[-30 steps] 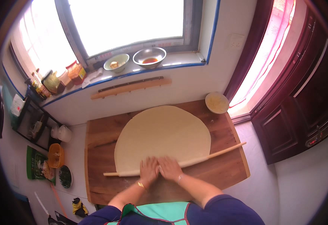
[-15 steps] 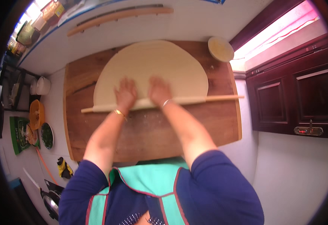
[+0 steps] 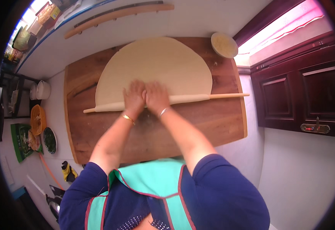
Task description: The person uses a wooden rolling pin to flatten and roll out a piece of dough on a wooden board, repeatedly rolling it around the pin and unfolding it to achieve a large circular shape.
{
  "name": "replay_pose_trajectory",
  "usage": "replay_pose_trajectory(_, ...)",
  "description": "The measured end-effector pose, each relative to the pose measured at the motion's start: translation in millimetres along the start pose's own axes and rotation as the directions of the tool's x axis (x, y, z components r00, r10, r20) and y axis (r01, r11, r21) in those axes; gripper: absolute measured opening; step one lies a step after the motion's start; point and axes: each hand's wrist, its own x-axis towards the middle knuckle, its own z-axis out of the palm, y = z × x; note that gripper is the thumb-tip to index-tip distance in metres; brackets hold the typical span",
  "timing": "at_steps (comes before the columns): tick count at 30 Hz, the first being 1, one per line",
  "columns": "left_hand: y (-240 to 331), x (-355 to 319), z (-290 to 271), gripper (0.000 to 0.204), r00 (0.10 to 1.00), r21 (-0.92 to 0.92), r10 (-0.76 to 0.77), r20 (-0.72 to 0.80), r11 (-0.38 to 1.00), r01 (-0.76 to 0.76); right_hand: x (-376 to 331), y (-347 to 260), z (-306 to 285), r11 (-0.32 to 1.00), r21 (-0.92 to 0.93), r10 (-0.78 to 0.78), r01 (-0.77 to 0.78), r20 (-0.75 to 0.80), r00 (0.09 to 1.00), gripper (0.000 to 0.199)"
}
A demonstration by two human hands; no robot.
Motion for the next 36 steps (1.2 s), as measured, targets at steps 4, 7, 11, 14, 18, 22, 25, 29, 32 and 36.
replay_pose_trajectory(4,15.1,-16.4,3.1,0.052,0.996,-0.065,0.086,0.035,0.994,-0.083,-7.4,-24.4,7.7,1.0,0.023,0.011,-0.013,0.091,0.996,0.047)
replay_pose_trajectory(7,-1.6,24.3,-0.2,0.053,0.981,0.006,0.06,-0.186,0.998,-0.06,28.3,8.5,20.2,0.997,0.009,0.08,-0.08,-0.007,0.997,0.052)
replay_pose_trajectory(11,-68.1,7.1,-15.1,0.054,0.962,-0.066,-0.183,-0.203,0.983,0.173,-3.1,104.4,8.2,0.961,0.085,0.273,-0.262,-0.162,0.948,0.057)
replay_pose_trajectory(14,-99.0,-17.6,-19.0,0.053,0.985,0.149,-0.145,-0.099,0.976,0.158,-60.3,141.3,-5.1,0.953,-0.187,0.222,-0.241,-0.113,0.968,0.059)
replay_pose_trajectory(18,-94.2,6.4,-13.7,0.054,0.956,0.08,-0.149,-0.252,0.981,0.174,-12.9,146.0,-8.9,0.925,-0.104,0.329,-0.365,-0.256,0.909,0.061)
replay_pose_trajectory(22,-22.9,33.4,-8.6,0.061,0.983,0.077,-0.152,-0.104,0.984,0.16,42.9,70.4,-4.2,0.939,0.043,0.34,-0.341,0.033,0.94,0.061)
replay_pose_trajectory(25,21.3,22.8,-9.4,0.06,0.991,0.0,-0.134,-0.012,0.991,0.134,10.1,7.2,14.2,0.969,-0.028,0.247,-0.246,0.095,0.964,0.062)
replay_pose_trajectory(29,21.7,40.4,-8.4,0.056,0.997,-0.007,-0.061,0.049,0.998,0.062,29.7,15.6,30.4,0.999,-0.009,0.031,-0.032,-0.091,0.995,0.06)
replay_pose_trajectory(32,-16.2,46.6,-9.3,0.055,0.989,0.028,-0.102,-0.111,0.994,0.105,43.7,62.7,13.2,0.964,0.046,0.258,-0.263,0.082,0.963,0.061)
replay_pose_trajectory(36,-89.1,21.4,-19.6,0.054,0.974,0.07,-0.212,-0.077,0.974,0.217,-19.3,128.3,-22.4,0.93,-0.111,0.347,-0.351,-0.055,0.936,0.064)
